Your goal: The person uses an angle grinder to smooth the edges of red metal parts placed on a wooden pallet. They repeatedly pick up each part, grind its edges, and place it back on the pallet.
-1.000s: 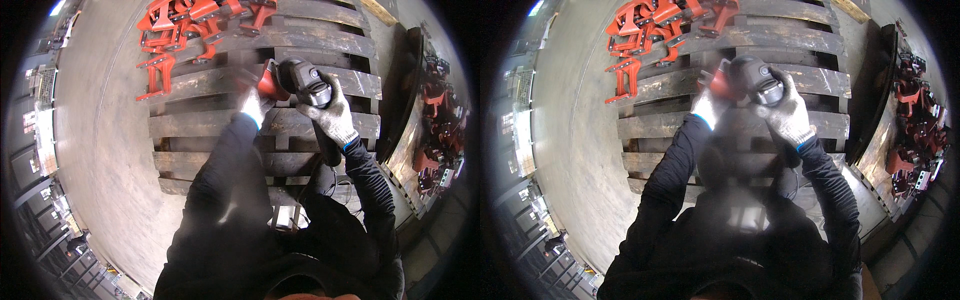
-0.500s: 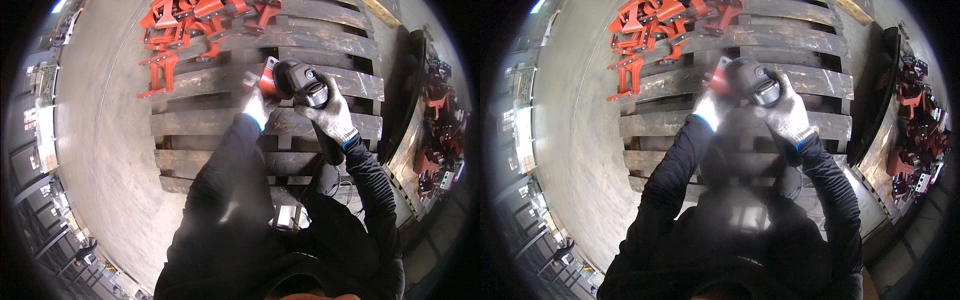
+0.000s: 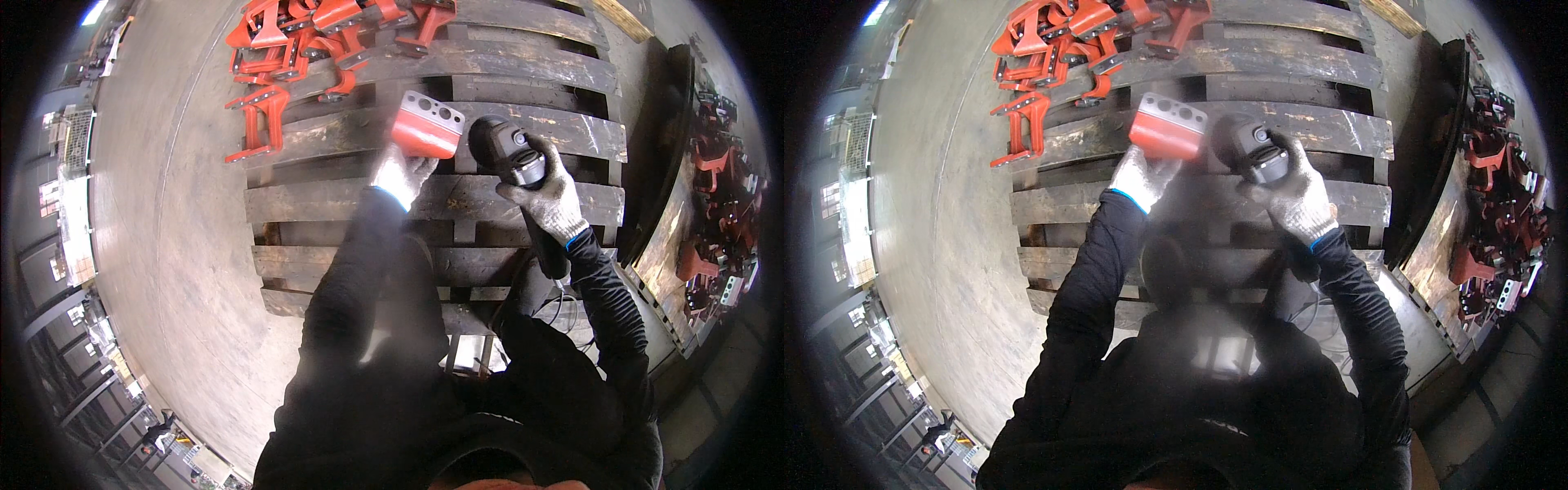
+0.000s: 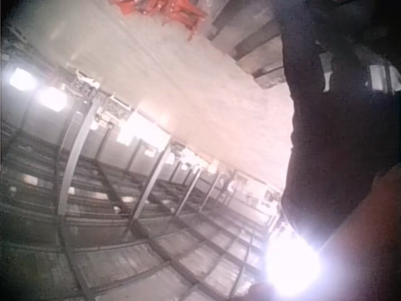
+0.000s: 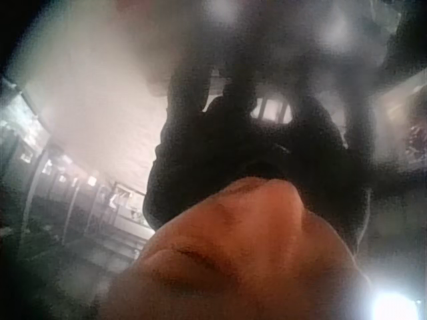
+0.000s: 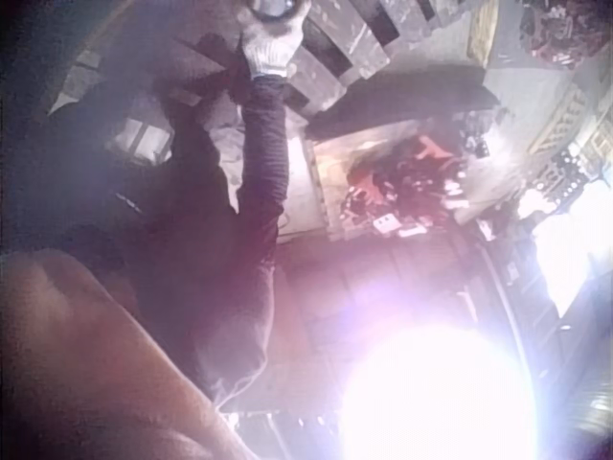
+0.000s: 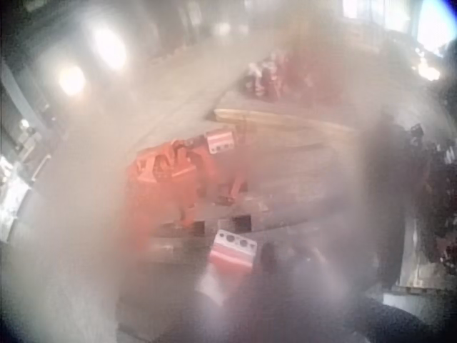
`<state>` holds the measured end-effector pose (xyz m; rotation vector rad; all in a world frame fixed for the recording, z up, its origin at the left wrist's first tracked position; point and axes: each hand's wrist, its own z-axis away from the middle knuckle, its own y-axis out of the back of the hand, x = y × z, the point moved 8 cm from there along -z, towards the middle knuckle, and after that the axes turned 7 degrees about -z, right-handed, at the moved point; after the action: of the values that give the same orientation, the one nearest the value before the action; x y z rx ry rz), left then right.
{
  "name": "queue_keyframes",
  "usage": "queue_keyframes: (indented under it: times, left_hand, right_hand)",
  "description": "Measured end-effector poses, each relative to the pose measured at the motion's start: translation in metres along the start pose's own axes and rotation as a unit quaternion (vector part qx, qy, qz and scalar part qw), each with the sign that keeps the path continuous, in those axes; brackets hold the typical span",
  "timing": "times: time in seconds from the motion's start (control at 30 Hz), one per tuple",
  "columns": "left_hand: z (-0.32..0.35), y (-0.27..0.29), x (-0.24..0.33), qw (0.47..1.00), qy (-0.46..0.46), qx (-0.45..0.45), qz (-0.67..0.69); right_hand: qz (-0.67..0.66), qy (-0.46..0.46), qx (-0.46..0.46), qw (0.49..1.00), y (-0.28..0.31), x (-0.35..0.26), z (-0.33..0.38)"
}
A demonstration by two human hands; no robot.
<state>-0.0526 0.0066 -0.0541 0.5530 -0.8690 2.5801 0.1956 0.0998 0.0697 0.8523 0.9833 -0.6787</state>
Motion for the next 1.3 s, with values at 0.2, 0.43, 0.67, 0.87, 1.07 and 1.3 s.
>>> queue_keyframes:
  times: [0.2, 0.43, 0.67, 0.87, 1.07, 1.3]
  left_hand:
    - [0.012, -0.012, 0.007, 1.0, 0.02, -0.007, -0.002]
    - [0.028, -0.036, 0.007, 0.999, 0.043, -0.021, 0.001]
    - [0.022, -0.019, 0.008, 0.995, 0.046, -0.023, -0.085]
    - [-0.011, -0.032, 0.018, 0.968, -0.126, -0.051, -0.212]
    - [0.01, -0.11, 0.036, 0.702, -0.338, 0.059, -0.624]
    - [-0.093, -0.012, -0.039, 0.662, -0.439, 0.013, -0.607]
  right_hand:
    - [-0.084, 0.054, -0.009, 0.995, 0.003, -0.017, 0.009]
    - [-0.044, 0.078, -0.016, 0.996, 0.003, -0.025, 0.008]
    - [-0.056, 0.049, 0.03, 0.997, 0.022, -0.014, -0.014]
    - [-0.021, 0.039, 0.091, 0.995, 0.052, 0.01, -0.018]
    - [0.044, 0.038, 0.071, 0.996, 0.057, 0.022, -0.043]
    - [0.241, 0.079, -0.096, 0.963, 0.006, 0.006, -0.113]
